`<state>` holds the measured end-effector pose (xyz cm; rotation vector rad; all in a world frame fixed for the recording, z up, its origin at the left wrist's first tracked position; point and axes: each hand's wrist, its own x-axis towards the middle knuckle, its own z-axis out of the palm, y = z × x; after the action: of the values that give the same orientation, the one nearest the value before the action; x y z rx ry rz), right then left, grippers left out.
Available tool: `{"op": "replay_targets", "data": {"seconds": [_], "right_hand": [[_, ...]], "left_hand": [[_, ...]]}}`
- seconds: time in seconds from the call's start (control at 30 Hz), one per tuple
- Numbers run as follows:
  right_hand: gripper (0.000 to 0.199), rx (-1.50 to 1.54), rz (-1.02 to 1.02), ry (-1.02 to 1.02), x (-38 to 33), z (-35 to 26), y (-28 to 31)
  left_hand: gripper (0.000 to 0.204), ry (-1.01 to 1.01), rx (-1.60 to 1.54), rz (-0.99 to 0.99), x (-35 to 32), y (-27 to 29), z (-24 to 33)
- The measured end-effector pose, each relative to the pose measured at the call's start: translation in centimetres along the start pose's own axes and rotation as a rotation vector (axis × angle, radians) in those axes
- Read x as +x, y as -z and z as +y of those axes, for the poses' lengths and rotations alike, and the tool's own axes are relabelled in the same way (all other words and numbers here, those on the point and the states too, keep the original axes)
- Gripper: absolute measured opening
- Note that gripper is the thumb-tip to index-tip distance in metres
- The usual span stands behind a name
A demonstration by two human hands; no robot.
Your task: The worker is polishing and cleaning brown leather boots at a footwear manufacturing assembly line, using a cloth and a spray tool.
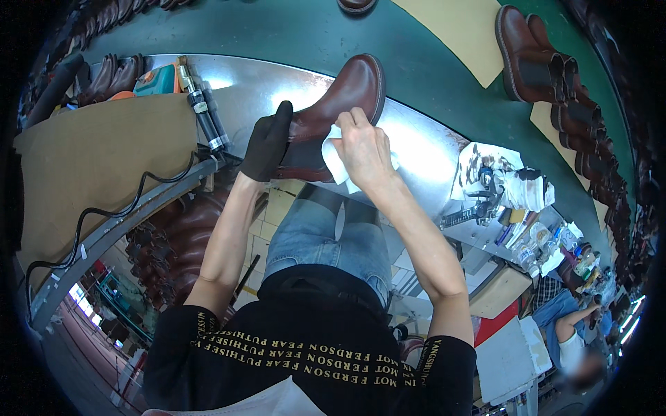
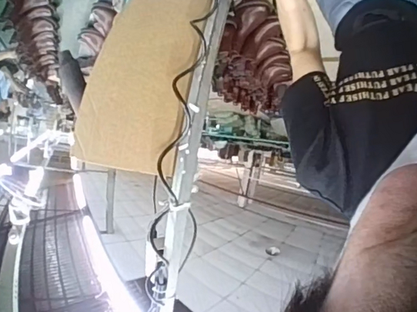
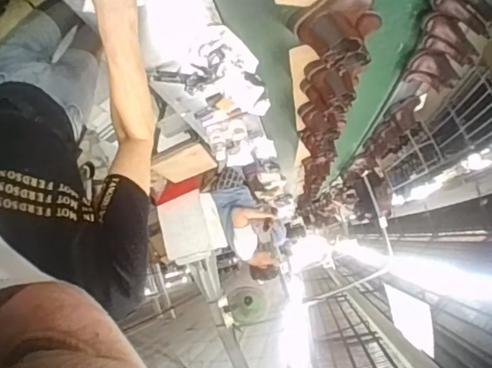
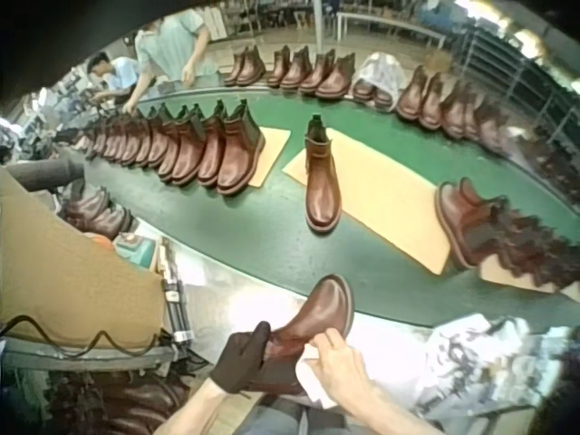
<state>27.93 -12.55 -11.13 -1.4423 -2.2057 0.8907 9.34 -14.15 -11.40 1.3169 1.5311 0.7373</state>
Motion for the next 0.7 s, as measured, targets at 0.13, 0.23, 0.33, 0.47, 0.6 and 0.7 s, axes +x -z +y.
{"op": "replay_targets", "data": {"seconds": [0.13, 0.23, 0.33, 0.47, 0.6, 0.7], "right_hand": [[0.023, 0.02, 0.043, -0.143, -1.2, -0.1, -0.1], [0.023, 0.099, 0.07, -0.193, -2.3, 0.3, 0.1], [0.024, 0.192, 0.148, -0.252, -2.2, -0.4, 0.3], [0.023, 0.563, 0.226, -0.187, 0.6, -3.5, -1.2], [0.009, 0.449, 0.224, -0.206, 1.9, -3.8, -3.2], [0.007, 0.452, 0.253, -0.361, 0.5, -2.3, -3.1]], "left_hand": [[0.06, 0.271, -0.196, 0.052, 0.0, 0.0, 0.8], [0.06, 0.32, -0.209, 0.069, 0.2, 0.4, 0.4], [0.06, 0.334, -0.218, 0.051, 0.3, 1.0, -0.3], [0.063, 0.369, -0.222, -0.024, 0.0, 1.3, -0.1], [0.062, 0.434, -0.319, 0.008, 0.1, 0.8, -0.1], [0.059, 0.496, -0.215, -0.07, 0.6, 0.9, 0.5]]}}
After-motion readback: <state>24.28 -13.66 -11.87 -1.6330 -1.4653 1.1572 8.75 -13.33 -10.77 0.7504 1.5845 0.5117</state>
